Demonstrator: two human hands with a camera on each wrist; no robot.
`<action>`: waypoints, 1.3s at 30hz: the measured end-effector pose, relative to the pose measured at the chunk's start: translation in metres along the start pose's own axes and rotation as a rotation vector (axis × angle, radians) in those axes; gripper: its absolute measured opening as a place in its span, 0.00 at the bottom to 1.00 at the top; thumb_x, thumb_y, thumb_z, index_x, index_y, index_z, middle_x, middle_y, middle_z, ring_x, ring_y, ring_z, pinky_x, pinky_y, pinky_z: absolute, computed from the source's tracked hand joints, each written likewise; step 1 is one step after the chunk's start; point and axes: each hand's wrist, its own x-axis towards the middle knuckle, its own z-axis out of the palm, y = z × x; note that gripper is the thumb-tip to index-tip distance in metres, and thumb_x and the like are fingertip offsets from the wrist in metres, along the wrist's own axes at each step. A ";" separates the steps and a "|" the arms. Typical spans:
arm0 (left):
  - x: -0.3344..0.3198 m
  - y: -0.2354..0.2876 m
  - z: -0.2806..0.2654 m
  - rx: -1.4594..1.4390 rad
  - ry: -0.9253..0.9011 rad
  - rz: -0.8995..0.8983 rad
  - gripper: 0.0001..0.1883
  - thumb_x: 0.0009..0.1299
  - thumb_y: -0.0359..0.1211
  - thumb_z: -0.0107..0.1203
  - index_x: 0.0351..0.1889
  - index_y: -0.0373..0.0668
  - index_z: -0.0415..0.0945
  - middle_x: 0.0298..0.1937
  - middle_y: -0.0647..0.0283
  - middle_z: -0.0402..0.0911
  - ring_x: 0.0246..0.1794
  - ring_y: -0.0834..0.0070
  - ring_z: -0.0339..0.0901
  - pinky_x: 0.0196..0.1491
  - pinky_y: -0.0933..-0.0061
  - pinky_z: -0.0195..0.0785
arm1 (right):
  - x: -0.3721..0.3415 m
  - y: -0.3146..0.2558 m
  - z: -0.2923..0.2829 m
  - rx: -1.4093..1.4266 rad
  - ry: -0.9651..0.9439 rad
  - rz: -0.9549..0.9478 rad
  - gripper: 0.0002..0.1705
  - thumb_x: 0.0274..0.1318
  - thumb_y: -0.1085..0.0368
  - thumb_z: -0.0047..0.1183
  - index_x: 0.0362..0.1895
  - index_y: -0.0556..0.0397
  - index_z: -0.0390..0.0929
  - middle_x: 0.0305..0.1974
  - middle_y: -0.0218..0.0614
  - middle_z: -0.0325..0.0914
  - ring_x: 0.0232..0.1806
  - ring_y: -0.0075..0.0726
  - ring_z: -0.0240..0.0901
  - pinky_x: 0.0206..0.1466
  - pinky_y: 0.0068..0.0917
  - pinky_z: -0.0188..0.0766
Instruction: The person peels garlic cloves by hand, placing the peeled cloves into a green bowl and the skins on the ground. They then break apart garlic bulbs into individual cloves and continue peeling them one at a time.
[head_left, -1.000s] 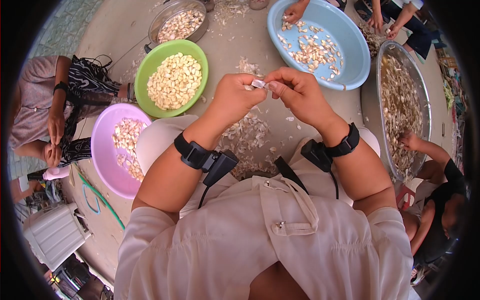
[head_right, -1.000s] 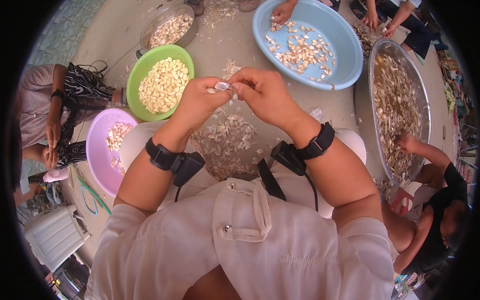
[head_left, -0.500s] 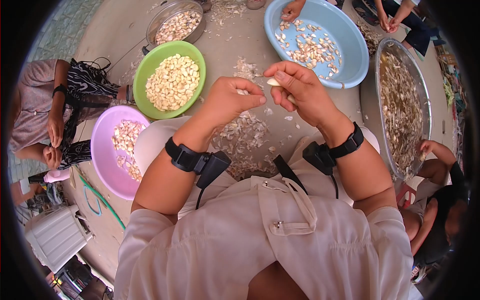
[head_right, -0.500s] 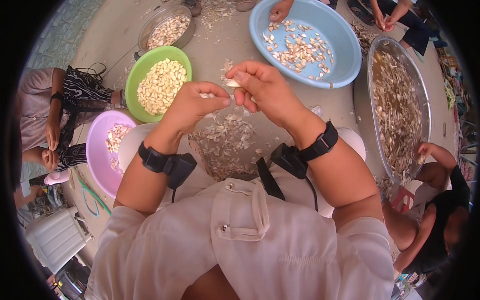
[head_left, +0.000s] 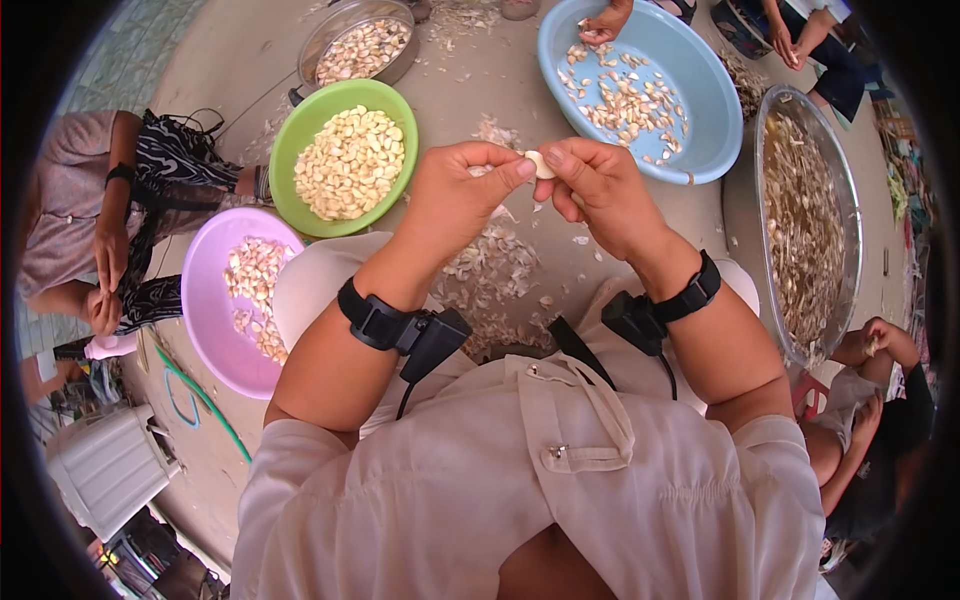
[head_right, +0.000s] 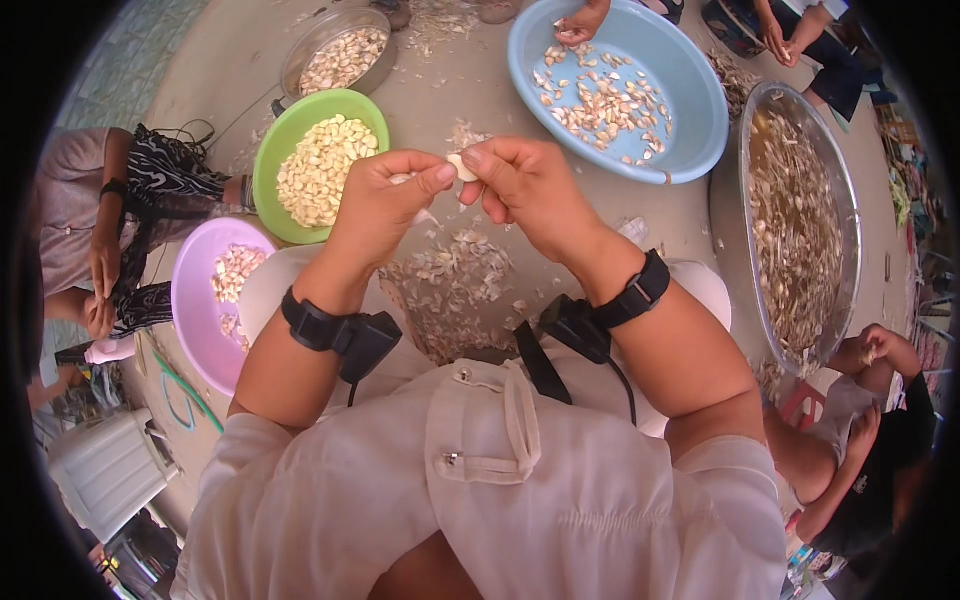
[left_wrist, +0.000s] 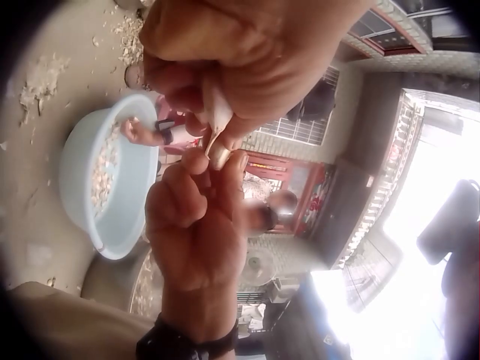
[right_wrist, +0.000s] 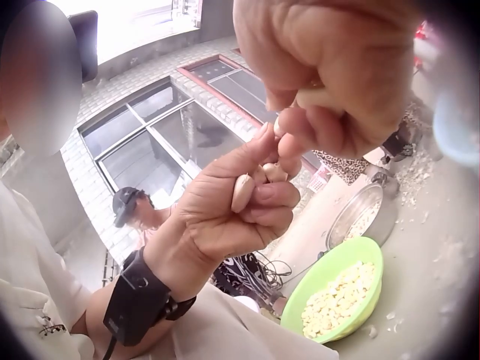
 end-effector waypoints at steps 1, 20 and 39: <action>0.000 0.000 0.000 -0.018 0.001 0.007 0.11 0.60 0.33 0.60 0.34 0.36 0.78 0.22 0.72 0.72 0.19 0.90 0.62 0.22 0.89 0.52 | 0.000 -0.001 0.001 0.035 -0.024 0.010 0.15 0.61 0.59 0.42 0.39 0.58 0.72 0.24 0.34 0.74 0.17 0.16 0.60 0.19 0.13 0.57; -0.003 0.005 -0.010 0.036 -0.069 -0.038 0.08 0.58 0.26 0.57 0.34 0.30 0.76 0.28 0.60 0.79 0.29 0.82 0.74 0.32 0.85 0.65 | 0.001 -0.003 0.010 -0.227 -0.066 -0.096 0.09 0.58 0.64 0.45 0.39 0.56 0.71 0.24 0.31 0.76 0.16 0.15 0.60 0.19 0.13 0.58; -0.003 0.005 -0.007 -0.084 -0.122 -0.115 0.08 0.56 0.28 0.58 0.31 0.31 0.78 0.25 0.67 0.76 0.23 0.87 0.66 0.25 0.86 0.58 | -0.005 -0.008 0.002 -0.151 -0.109 -0.087 0.10 0.56 0.63 0.48 0.38 0.56 0.73 0.25 0.34 0.76 0.16 0.14 0.60 0.19 0.12 0.57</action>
